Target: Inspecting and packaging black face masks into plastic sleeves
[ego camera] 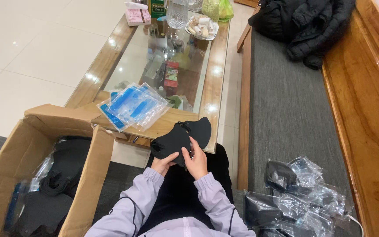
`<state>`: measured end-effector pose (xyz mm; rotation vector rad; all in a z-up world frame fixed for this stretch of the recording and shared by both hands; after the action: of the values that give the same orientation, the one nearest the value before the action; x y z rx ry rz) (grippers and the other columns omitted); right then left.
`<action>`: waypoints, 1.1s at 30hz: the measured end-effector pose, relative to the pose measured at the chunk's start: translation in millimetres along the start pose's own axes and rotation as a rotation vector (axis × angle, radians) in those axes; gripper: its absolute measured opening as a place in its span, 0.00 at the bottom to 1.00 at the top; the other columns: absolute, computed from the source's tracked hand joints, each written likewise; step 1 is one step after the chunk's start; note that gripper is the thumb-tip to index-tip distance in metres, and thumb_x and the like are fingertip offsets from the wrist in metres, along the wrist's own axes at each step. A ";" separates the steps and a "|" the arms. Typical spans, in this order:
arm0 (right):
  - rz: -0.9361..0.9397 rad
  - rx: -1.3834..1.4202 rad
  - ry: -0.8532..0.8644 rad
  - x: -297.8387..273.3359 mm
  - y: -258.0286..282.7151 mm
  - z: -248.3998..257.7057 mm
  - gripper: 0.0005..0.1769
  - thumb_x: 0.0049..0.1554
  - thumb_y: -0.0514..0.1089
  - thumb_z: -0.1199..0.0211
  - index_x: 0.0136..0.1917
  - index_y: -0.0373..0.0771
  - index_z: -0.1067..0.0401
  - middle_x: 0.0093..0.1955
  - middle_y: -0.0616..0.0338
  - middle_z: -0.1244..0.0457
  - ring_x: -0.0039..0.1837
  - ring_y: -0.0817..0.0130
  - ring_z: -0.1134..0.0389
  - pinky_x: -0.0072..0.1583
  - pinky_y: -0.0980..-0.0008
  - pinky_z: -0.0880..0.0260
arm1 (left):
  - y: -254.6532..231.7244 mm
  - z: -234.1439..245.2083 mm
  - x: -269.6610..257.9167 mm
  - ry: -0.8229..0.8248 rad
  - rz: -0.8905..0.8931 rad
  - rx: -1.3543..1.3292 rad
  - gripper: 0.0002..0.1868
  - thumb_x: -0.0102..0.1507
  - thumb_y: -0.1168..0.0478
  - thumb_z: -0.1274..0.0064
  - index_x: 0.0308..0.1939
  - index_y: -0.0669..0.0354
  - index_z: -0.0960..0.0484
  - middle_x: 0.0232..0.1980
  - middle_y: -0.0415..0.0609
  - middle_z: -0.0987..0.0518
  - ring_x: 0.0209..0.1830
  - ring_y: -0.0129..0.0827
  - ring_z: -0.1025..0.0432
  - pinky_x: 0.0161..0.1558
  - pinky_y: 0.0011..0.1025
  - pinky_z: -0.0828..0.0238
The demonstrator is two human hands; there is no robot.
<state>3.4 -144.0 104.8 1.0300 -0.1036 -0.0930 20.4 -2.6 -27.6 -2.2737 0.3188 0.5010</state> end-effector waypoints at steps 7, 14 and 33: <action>0.007 0.013 0.001 2.4 -1.7 5.6 0.33 0.59 0.51 0.36 0.74 0.41 0.37 0.50 0.44 0.32 0.48 0.54 0.26 0.46 0.61 0.24 | -8.5 -12.9 -12.7 0.002 -0.026 0.028 0.39 0.49 0.72 0.24 0.62 0.55 0.23 0.54 0.57 0.16 0.44 0.50 0.18 0.38 0.44 0.15; 0.191 -0.118 -0.075 5.7 23.0 21.7 0.35 0.60 0.48 0.37 0.78 0.48 0.41 0.61 0.47 0.40 0.62 0.45 0.33 0.56 0.55 0.26 | -4.6 -15.6 -15.1 0.013 -0.013 0.216 0.39 0.47 0.69 0.21 0.60 0.63 0.23 0.51 0.57 0.17 0.43 0.45 0.20 0.39 0.43 0.16; 0.540 -0.163 -0.316 3.6 28.2 17.7 0.06 0.57 0.42 0.31 0.49 0.49 0.20 0.41 0.66 0.32 0.48 0.65 0.31 0.52 0.67 0.31 | 9.6 2.2 8.3 0.059 -0.022 0.458 0.36 0.47 0.66 0.19 0.56 0.69 0.19 0.52 0.62 0.16 0.46 0.42 0.21 0.39 0.40 0.17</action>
<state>5.5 -145.1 138.2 0.7897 -0.6469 0.2259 23.6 -8.0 -38.8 -1.8466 0.3933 0.3108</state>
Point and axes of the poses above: each hand's wrist, its own x-axis towards the middle knuckle, its own z-axis out of the back of the hand, y = z × x, the point moved 2 cm from there along x, towards the middle knuckle
